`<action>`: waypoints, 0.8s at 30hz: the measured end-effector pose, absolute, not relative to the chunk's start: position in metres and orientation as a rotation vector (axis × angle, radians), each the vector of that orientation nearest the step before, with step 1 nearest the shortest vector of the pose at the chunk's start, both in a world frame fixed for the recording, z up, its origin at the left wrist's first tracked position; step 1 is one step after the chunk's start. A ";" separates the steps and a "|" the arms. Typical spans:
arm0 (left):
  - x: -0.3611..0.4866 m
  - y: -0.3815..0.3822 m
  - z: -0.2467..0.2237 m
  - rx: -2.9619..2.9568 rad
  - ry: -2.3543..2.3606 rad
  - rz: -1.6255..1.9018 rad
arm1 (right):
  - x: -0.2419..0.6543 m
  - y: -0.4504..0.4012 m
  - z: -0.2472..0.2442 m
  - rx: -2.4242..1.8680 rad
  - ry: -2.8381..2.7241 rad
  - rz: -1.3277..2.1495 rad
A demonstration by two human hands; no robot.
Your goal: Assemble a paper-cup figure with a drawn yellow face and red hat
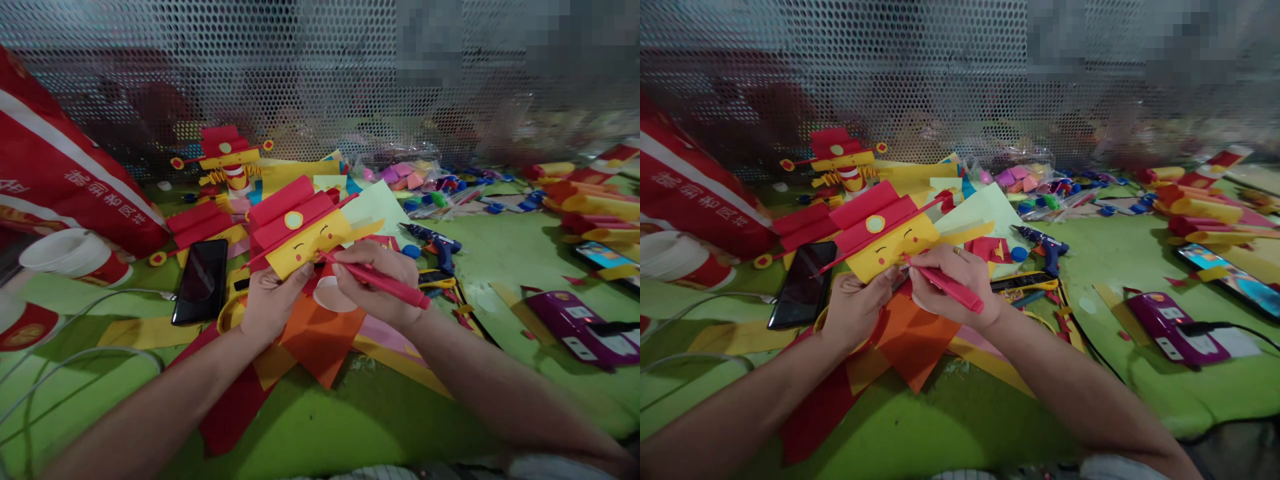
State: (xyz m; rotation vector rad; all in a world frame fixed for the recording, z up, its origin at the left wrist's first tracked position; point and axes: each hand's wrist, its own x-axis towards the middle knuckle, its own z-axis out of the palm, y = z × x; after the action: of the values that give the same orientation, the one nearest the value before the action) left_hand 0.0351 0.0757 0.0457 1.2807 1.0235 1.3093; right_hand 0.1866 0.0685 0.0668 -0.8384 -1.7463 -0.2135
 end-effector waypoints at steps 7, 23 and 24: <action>0.035 0.073 0.048 1.278 1.007 1.311 | 0.186 0.067 0.065 -0.850 -1.765 -0.214; 0.036 0.073 0.048 1.300 1.045 1.321 | 0.186 0.067 0.064 -0.862 -1.771 -0.220; 0.035 0.073 0.048 1.300 1.055 1.332 | 0.186 0.068 0.064 -0.855 -1.767 -0.227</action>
State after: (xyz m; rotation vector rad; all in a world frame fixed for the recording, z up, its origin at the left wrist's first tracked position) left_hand 0.0355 0.0730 0.0475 1.3003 1.0546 1.3320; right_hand 0.1863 0.0677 0.0643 -0.8545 -1.7671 -0.2266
